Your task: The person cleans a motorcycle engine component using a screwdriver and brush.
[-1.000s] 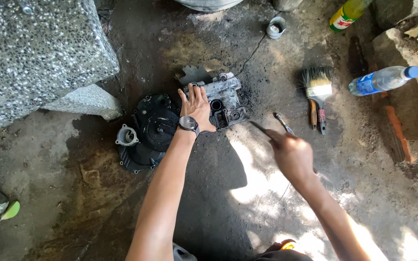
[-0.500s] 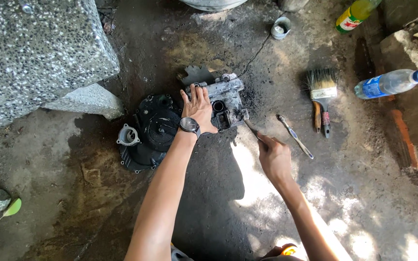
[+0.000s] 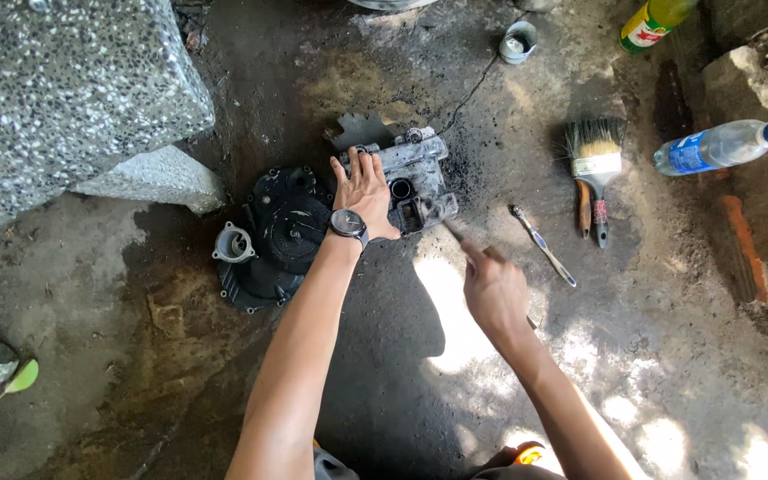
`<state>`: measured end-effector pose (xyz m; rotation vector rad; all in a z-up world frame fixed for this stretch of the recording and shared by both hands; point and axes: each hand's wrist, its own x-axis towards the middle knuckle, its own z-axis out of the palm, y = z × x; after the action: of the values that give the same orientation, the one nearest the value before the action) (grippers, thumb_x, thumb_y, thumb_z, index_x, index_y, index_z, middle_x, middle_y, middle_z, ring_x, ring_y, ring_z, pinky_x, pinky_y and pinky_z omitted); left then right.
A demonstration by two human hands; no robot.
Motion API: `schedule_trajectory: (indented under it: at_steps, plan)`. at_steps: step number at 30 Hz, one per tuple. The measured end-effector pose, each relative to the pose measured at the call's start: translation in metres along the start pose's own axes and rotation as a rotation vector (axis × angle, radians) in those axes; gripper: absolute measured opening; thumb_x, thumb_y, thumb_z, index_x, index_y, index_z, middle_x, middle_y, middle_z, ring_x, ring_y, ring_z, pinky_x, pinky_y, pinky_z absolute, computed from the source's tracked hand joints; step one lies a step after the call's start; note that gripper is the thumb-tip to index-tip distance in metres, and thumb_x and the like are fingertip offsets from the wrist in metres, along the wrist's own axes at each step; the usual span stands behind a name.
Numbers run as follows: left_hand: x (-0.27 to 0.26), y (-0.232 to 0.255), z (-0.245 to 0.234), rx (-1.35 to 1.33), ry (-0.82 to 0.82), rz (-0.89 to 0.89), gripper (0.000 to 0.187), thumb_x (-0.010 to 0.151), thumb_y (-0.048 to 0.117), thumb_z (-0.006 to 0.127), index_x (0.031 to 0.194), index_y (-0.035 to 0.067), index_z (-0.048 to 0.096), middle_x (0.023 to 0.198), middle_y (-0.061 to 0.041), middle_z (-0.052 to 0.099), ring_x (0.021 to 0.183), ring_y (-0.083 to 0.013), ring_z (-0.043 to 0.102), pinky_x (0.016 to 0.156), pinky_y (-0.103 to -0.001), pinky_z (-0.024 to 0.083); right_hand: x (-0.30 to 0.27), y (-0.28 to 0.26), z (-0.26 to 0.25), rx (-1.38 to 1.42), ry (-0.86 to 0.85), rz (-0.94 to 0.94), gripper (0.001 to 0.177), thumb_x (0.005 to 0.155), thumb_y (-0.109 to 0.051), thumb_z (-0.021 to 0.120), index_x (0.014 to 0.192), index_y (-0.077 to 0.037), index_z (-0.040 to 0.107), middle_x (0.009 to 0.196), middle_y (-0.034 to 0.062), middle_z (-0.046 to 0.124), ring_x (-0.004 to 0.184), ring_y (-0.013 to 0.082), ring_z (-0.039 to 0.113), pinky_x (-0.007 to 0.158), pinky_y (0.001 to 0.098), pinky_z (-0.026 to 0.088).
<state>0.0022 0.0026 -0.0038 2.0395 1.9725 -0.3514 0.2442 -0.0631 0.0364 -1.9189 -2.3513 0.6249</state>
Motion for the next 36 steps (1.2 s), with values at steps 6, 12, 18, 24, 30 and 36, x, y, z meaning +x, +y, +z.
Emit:
schedule_trajectory:
  at_steps: [6, 12, 18, 24, 30, 36]
  plan:
    - [0.0, 0.0, -0.002, 0.012, -0.013, -0.005, 0.148, 0.05, 0.064, 0.093, 0.152, -0.016, 0.021, 0.155, -0.036, 0.027, 0.149, -0.0527, 0.019, 0.115, -0.075, 0.016, 0.006, 0.001, -0.005, -0.026, 0.013, -0.036, 0.035, 0.103, -0.009, 0.048, 0.129, -0.014, 0.07, 0.103, 0.0227, 0.069, 0.038, 0.0151, 0.049, 0.026, 0.0318, 0.04]
    - [-0.005, 0.0, -0.01, -0.044, -0.007, -0.012, 0.145, 0.051, 0.061, 0.094, 0.153, -0.015, 0.022, 0.154, -0.033, 0.03, 0.151, -0.0508, 0.021, 0.115, -0.075, 0.018, 0.005, 0.018, -0.027, -0.183, -0.095, -0.089, 0.034, 0.106, -0.015, 0.046, 0.128, -0.023, 0.071, 0.108, 0.0162, 0.071, 0.042, 0.0209, 0.059, 0.033, 0.0361, 0.05]
    - [-0.002, -0.001, 0.003, -0.009, 0.038, 0.016, 0.147, 0.05, 0.062, 0.094, 0.151, -0.016, 0.021, 0.154, -0.036, 0.028, 0.148, -0.0526, 0.02, 0.113, -0.076, 0.018, 0.013, 0.032, -0.007, -0.254, 0.184, -0.271, 0.034, 0.1, -0.019, 0.055, 0.128, -0.024, 0.073, 0.096, 0.0112, 0.071, 0.064, 0.0264, 0.065, 0.057, 0.0402, 0.056]
    - [-0.001, -0.001, 0.003, -0.006, 0.03, 0.015, 0.148, 0.05, 0.063, 0.094, 0.152, -0.016, 0.02, 0.155, -0.036, 0.027, 0.148, -0.0527, 0.019, 0.113, -0.075, 0.017, 0.012, 0.02, -0.019, -0.359, -0.026, -0.307, 0.044, 0.102, -0.007, 0.049, 0.139, -0.025, 0.063, 0.112, 0.0179, 0.068, 0.062, 0.0247, 0.066, 0.041, 0.0335, 0.056]
    - [-0.001, -0.002, 0.002, -0.025, 0.007, -0.001, 0.149, 0.049, 0.061, 0.094, 0.153, -0.014, 0.019, 0.157, -0.034, 0.025, 0.15, -0.0513, 0.017, 0.115, -0.075, 0.015, 0.023, 0.025, -0.022, -0.53, -0.047, -0.323, 0.045, 0.102, -0.013, 0.049, 0.142, -0.027, 0.062, 0.108, 0.0165, 0.067, 0.067, 0.0253, 0.063, 0.035, 0.0309, 0.054]
    - [-0.001, -0.001, 0.001, -0.035, 0.009, -0.008, 0.149, 0.049, 0.061, 0.095, 0.152, -0.014, 0.02, 0.155, -0.034, 0.027, 0.149, -0.0514, 0.019, 0.114, -0.075, 0.017, 0.002, 0.047, -0.021, -0.286, -0.026, -0.347, 0.033, 0.101, -0.013, 0.056, 0.128, -0.026, 0.071, 0.1, 0.0066, 0.07, 0.054, 0.018, 0.057, 0.04, 0.0316, 0.048]
